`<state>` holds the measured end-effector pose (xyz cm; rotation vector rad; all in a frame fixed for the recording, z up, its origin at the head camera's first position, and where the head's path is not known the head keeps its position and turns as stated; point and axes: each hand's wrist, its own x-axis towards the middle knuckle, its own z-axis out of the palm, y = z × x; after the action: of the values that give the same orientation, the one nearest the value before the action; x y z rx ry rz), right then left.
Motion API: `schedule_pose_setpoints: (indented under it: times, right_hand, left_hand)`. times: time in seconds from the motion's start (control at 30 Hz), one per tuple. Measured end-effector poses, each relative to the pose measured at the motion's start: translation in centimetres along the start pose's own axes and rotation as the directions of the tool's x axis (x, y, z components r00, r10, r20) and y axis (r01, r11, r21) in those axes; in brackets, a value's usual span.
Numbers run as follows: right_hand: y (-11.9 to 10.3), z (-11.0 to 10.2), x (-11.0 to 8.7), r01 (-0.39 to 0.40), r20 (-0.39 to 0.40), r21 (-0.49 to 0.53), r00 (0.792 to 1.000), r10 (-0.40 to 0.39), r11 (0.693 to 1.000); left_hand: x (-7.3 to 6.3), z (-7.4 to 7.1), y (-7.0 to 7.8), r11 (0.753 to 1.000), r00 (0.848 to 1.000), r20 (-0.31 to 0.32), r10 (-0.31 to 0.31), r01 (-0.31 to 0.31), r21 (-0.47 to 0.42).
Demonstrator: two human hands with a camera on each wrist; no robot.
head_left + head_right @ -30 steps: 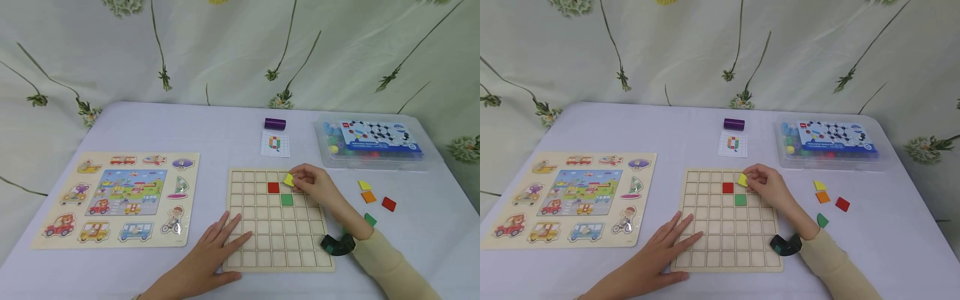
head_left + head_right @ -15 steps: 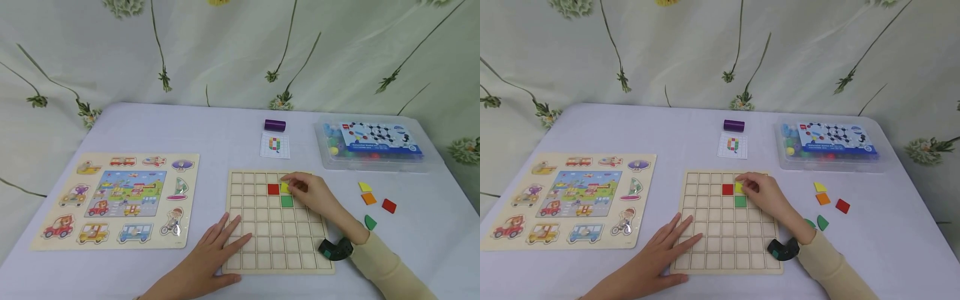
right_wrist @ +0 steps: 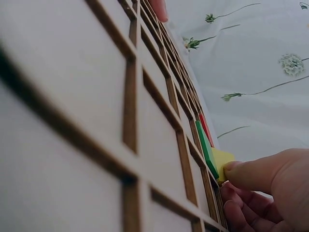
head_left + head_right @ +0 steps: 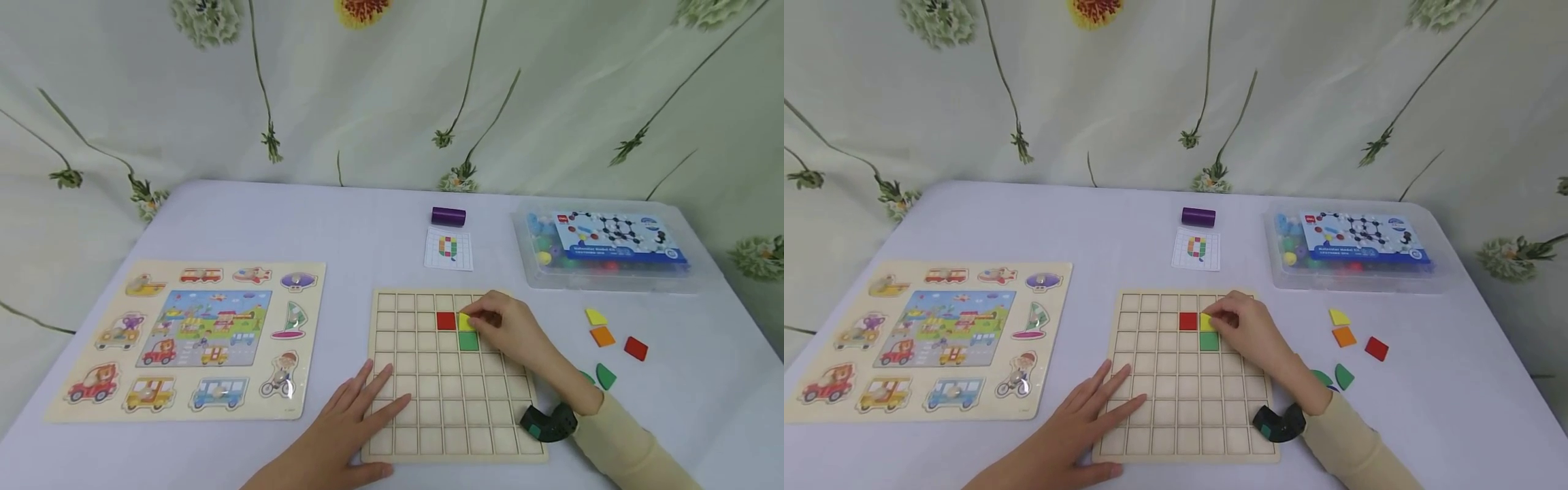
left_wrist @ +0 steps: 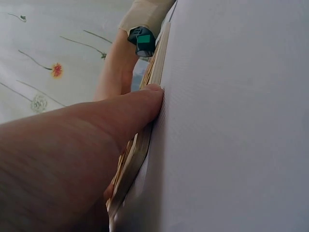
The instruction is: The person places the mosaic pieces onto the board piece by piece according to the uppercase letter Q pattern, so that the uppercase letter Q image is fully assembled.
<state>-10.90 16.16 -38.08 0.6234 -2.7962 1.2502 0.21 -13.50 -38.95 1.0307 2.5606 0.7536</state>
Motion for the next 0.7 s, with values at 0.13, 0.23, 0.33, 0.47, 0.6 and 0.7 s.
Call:
schedule_pose_setpoints:
  times: [0.13,0.23,0.33,0.47,0.6,0.7]
  right_hand:
    - [0.0,0.3,-0.1,0.006,-0.007,0.000,1.000,-0.006,1.000]
    - [0.0,0.3,0.0,0.010,-0.005,0.002,1.000,-0.010,1.000]
    - [-0.1,0.1,0.0,-0.003,0.003,0.012,1.000,0.003,1.000]
    - [-0.4,-0.4,0.0,-0.053,0.013,0.046,0.999,0.052,0.998]
    - [-0.5,-2.1,-0.4,-0.094,0.018,0.110,0.995,0.093,0.989]
    - [0.4,-4.5,-1.1,-0.102,-0.015,0.138,0.994,0.105,0.985]
  left_hand:
    - [-0.1,0.2,0.0,1.000,1.000,-0.008,0.009,-0.009,0.008]
    - [-0.1,0.3,0.0,1.000,1.000,-0.014,0.008,-0.008,0.015]
    - [-0.1,0.2,0.1,1.000,1.000,-0.019,0.008,-0.008,0.017]
    - [-0.1,0.1,0.2,1.000,1.000,-0.016,0.005,-0.005,0.002]
    - [-0.1,0.0,0.2,1.000,1.000,-0.017,0.006,-0.006,-0.003]
    - [-0.2,0.2,0.1,1.000,0.999,-0.038,0.023,-0.022,0.022]
